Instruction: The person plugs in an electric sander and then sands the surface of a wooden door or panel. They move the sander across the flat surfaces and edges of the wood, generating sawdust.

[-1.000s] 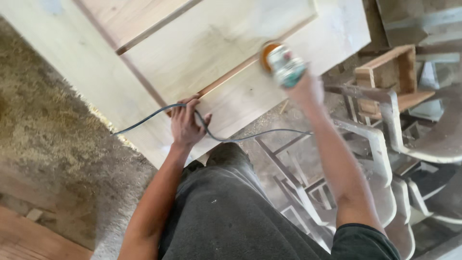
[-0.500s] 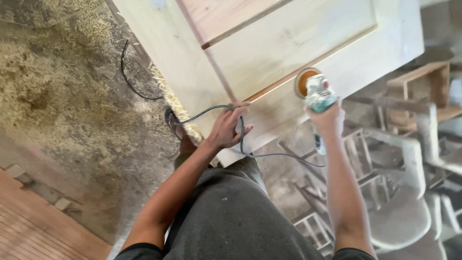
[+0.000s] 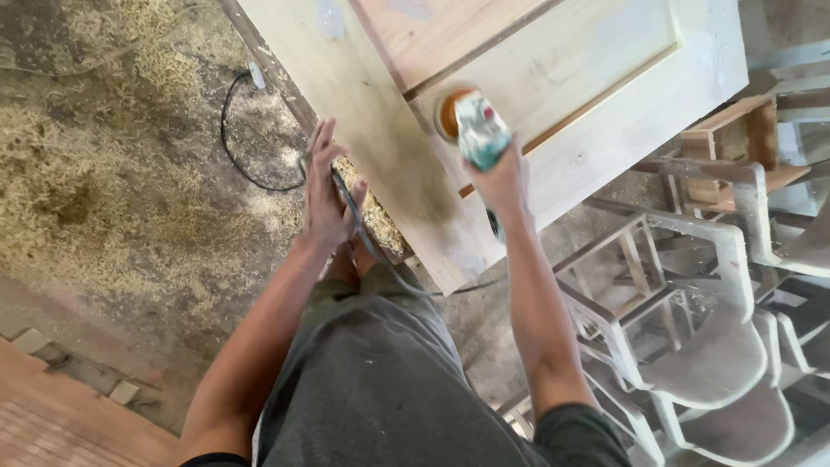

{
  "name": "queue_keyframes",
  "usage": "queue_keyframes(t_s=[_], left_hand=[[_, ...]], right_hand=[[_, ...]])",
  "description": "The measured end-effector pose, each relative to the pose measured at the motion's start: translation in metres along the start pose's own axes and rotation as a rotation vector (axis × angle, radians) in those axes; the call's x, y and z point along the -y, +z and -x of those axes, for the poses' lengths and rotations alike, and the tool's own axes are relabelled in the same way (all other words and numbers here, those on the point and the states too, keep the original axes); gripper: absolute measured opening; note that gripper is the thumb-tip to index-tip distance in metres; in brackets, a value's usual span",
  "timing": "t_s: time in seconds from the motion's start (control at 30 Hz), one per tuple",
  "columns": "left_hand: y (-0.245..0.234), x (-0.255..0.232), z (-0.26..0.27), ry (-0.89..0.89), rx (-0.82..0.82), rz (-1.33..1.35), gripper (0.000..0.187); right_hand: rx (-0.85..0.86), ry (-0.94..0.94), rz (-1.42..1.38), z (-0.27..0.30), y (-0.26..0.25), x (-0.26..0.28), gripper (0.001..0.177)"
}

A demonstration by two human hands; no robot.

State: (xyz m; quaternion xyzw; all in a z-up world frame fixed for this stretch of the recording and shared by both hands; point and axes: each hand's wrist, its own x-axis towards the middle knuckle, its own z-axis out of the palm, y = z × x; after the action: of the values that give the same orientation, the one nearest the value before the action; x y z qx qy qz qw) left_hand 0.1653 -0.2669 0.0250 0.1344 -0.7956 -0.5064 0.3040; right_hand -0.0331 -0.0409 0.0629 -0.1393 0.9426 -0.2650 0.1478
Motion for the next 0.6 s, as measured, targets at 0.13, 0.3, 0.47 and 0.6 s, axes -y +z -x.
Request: queue_keyframes(t_s=[0.13, 0.3, 0.47, 0.6], left_hand=[[-0.011, -0.017, -0.014, -0.127, 0.112, 0.160, 0.038], [-0.015, -0.060, 0.032, -0.661, 0.644, 0.166, 0.040], [-0.030, -0.033, 0.049, -0.643, 1.243, -0.103, 0.062], [-0.055, 0.015, 0.042, -0.240, 1.208, -0.265, 0.065]], right_hand=[[0.018, 0.053, 0.102, -0.051, 0.027, 0.035, 0.086], [0.053, 0.051, 0.176, -0.049, 0.039, 0.046, 0.076], [0.072, 0.163, 0.128, -0.052, 0.042, 0.071, 0.079], [0.068, 0.194, 0.158, -0.055, 0.049, 0.089, 0.076]])
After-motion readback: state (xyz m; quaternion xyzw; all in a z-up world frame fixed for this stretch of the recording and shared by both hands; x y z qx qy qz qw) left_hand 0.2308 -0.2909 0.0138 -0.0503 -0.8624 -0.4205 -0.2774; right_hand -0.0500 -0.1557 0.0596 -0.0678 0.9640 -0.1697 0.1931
